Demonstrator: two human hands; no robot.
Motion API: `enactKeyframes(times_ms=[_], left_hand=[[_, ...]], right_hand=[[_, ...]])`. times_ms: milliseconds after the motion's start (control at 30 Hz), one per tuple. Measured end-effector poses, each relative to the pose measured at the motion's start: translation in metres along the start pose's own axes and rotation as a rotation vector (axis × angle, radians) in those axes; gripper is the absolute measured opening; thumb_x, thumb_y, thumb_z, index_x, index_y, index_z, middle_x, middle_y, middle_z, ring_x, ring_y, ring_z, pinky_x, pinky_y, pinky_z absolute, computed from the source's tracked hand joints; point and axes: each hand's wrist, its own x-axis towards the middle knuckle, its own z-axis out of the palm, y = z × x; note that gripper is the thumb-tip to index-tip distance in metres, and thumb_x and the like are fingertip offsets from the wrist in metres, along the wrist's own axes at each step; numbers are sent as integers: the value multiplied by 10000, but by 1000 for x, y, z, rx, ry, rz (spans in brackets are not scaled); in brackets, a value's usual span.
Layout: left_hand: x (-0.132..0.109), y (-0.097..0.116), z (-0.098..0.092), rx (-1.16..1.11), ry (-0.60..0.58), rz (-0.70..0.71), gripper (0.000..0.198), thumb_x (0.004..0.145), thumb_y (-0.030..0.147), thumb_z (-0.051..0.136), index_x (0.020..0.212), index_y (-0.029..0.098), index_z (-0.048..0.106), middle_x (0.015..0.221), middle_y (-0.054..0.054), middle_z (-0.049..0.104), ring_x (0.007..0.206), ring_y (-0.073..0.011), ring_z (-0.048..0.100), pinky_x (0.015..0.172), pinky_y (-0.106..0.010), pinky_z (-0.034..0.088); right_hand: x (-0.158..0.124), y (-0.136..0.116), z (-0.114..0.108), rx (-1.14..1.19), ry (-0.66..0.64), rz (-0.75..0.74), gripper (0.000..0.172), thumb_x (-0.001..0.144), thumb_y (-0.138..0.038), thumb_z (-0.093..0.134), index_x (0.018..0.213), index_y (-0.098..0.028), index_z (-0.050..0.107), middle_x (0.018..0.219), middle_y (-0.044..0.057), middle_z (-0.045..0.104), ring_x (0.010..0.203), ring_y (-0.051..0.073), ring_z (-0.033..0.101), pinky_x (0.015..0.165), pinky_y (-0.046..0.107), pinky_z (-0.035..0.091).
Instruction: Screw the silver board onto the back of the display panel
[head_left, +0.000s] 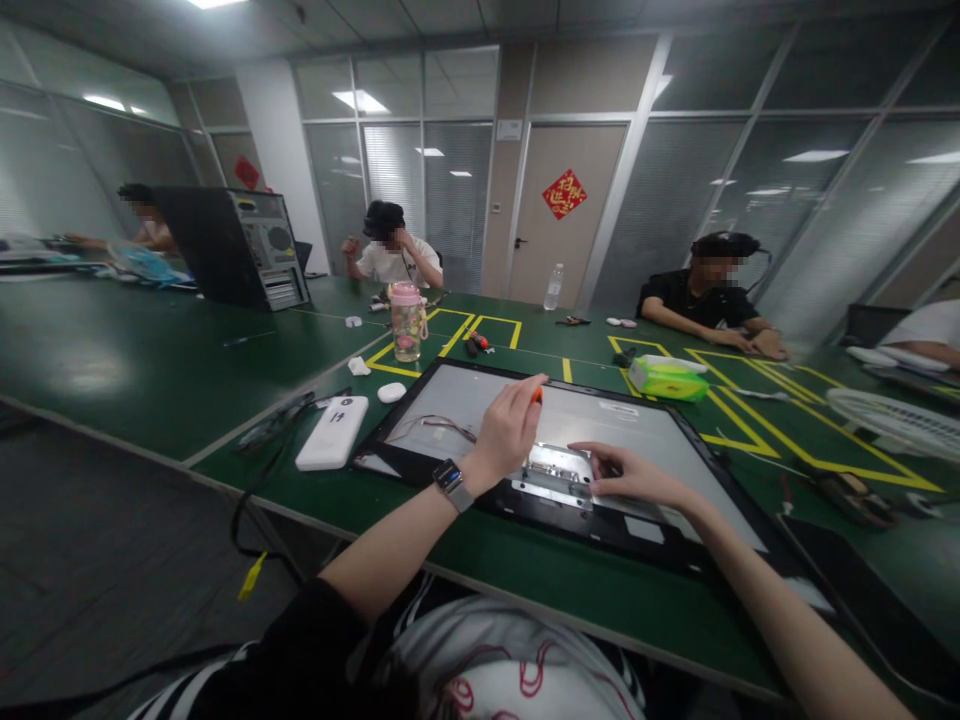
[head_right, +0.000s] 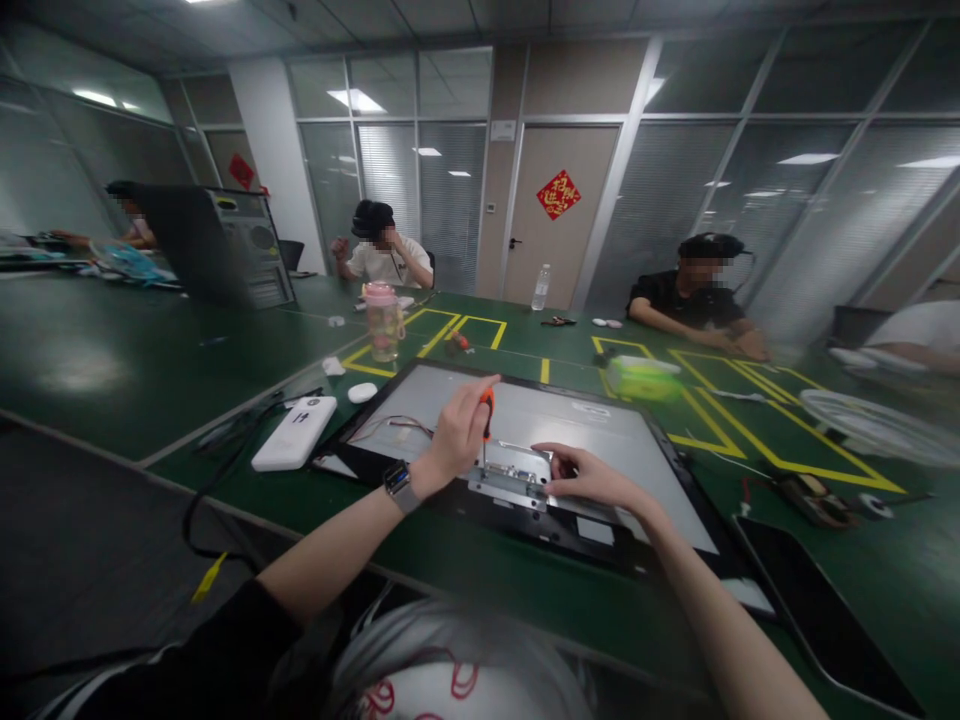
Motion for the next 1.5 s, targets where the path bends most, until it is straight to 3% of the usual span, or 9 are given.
enactKeyframes(times_ms=[100,300,467,633,733,1033,1200,1333,1500], left_hand=[[4,-2,-3,-181,50,-147,354,977,260,304,1212,158,549,1178,-114,637,1087,-188,600,954,-358,474],[12,-9,-3,-537,42,-417,266,908,317,495,1066,152,633,937,-78,666,806,-143,646,729,-256,515],[13,-12,-3,-410,116,-388,155,817,315,620,825,167,665,832,-27,578,780,-124,567,674,-222,457],[13,-11,-5,-486,52,-424,303,923,287,406,1046,180,662,1053,-73,621,990,-165,578,826,-274,468],[14,-11,-5,-652,-3,-516,354,922,307,397,1190,167,581,1096,-94,629,867,-155,619,735,-282,507],[19,-13,-6,-593,70,-536,190,782,320,638,875,157,671,735,4,578,642,-92,532,638,-215,455],[19,-18,-7,-843,32,-575,360,875,348,429,1060,132,651,958,-78,639,825,-148,611,719,-267,504],[22,-15,-8,-898,-45,-612,380,836,346,551,1141,124,599,992,-93,672,831,-166,656,775,-305,517],[21,-10,-9,-739,3,-587,264,745,320,684,953,157,672,794,-19,655,706,-122,620,690,-244,503]], right_hand=[[-1,-2,-2,-1,5,11,733,750,-517,651,1352,-139,473,763,-4,516,710,159,476,669,290,371],[0,-2,-1,7,11,4,730,747,-525,659,1353,-159,479,765,-7,502,705,153,467,657,283,367],[1,-1,1,31,26,5,734,742,-500,681,1349,-140,478,753,-12,495,694,143,460,650,273,367],[2,1,2,44,36,-17,713,746,-478,688,1337,-134,486,748,-15,500,695,142,464,662,276,369],[2,3,2,42,35,-20,713,744,-488,690,1333,-140,490,740,-17,510,692,144,472,661,280,378],[3,7,1,40,36,-38,700,736,-480,704,1330,-171,500,763,-12,526,711,147,487,668,278,397],[1,7,-2,64,22,-47,718,722,-480,716,1333,-169,504,772,-16,532,723,149,495,681,284,398],[0,8,-4,106,6,-56,731,726,-462,719,1349,-158,488,761,-21,524,710,137,487,678,275,387],[1,7,-4,117,-1,-60,740,725,-450,719,1355,-143,480,750,-22,527,691,128,480,650,262,368]])
